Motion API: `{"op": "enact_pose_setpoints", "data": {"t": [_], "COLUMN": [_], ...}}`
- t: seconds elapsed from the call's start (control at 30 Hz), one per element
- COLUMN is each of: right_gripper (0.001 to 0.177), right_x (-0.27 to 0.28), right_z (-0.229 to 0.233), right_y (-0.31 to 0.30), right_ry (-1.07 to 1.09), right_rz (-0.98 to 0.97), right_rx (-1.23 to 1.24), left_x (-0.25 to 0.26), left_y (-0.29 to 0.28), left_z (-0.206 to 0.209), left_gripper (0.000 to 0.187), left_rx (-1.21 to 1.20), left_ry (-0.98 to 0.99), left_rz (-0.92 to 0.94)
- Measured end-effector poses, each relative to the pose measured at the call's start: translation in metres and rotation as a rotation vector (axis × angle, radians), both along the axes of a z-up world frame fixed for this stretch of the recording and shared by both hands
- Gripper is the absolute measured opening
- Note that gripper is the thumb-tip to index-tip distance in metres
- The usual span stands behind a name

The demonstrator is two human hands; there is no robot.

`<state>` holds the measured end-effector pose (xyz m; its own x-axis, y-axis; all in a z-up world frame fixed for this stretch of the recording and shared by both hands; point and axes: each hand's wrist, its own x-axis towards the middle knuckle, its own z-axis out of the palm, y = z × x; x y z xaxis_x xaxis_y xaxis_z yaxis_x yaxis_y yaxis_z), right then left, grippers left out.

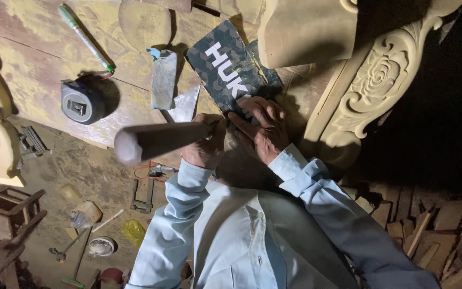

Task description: Measuring and marking a cardboard template using a ruler and a pen on a workbench in a woodworking shop.

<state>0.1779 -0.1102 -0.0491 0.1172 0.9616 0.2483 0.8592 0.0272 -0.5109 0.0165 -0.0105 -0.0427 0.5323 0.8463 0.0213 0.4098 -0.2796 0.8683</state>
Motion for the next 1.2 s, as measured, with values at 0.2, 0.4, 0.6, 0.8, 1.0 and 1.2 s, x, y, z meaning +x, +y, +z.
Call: {"op": "enact_pose_setpoints", "data": {"t": [0.2,0.4,0.6,0.8,1.0,1.2], "right_gripper": [0.034,0.04,0.044,0.049,0.093,0.102], "right_x": [0.0,-0.003,-0.004,-0.001,-0.012,-0.028], "right_z": [-0.004,-0.009,-0.006,-0.016,-0.001,0.002], "right_y": [0.005,0.001,-0.002,-0.004,-0.011,-0.001], "right_ry": [0.056,0.013,0.029,0.106,-0.002,-0.063], "right_rz": [-0.025,-0.038,-0.03,-0.027,-0.241,-0.364], "right_rx": [0.099,-0.011,-0.07,0.006,0.017,-0.243], "left_x": [-0.003,0.005,0.001,-0.018,-0.102,-0.137], "left_y": [0.015,0.019,0.009,0.014,-0.058,-0.081], "left_z": [0.037,0.049,0.013,0.082,0.045,0.025], "left_gripper": [0.004,0.006,0.007,0.005,0.009,0.012], "left_rx": [0.238,0.096,0.066,0.042,-0.123,-0.138], "left_ry": [0.19,0.077,0.039,0.186,0.018,0.079], "left_rz": [-0.083,-0.009,0.077,-0.034,0.242,0.458]}}
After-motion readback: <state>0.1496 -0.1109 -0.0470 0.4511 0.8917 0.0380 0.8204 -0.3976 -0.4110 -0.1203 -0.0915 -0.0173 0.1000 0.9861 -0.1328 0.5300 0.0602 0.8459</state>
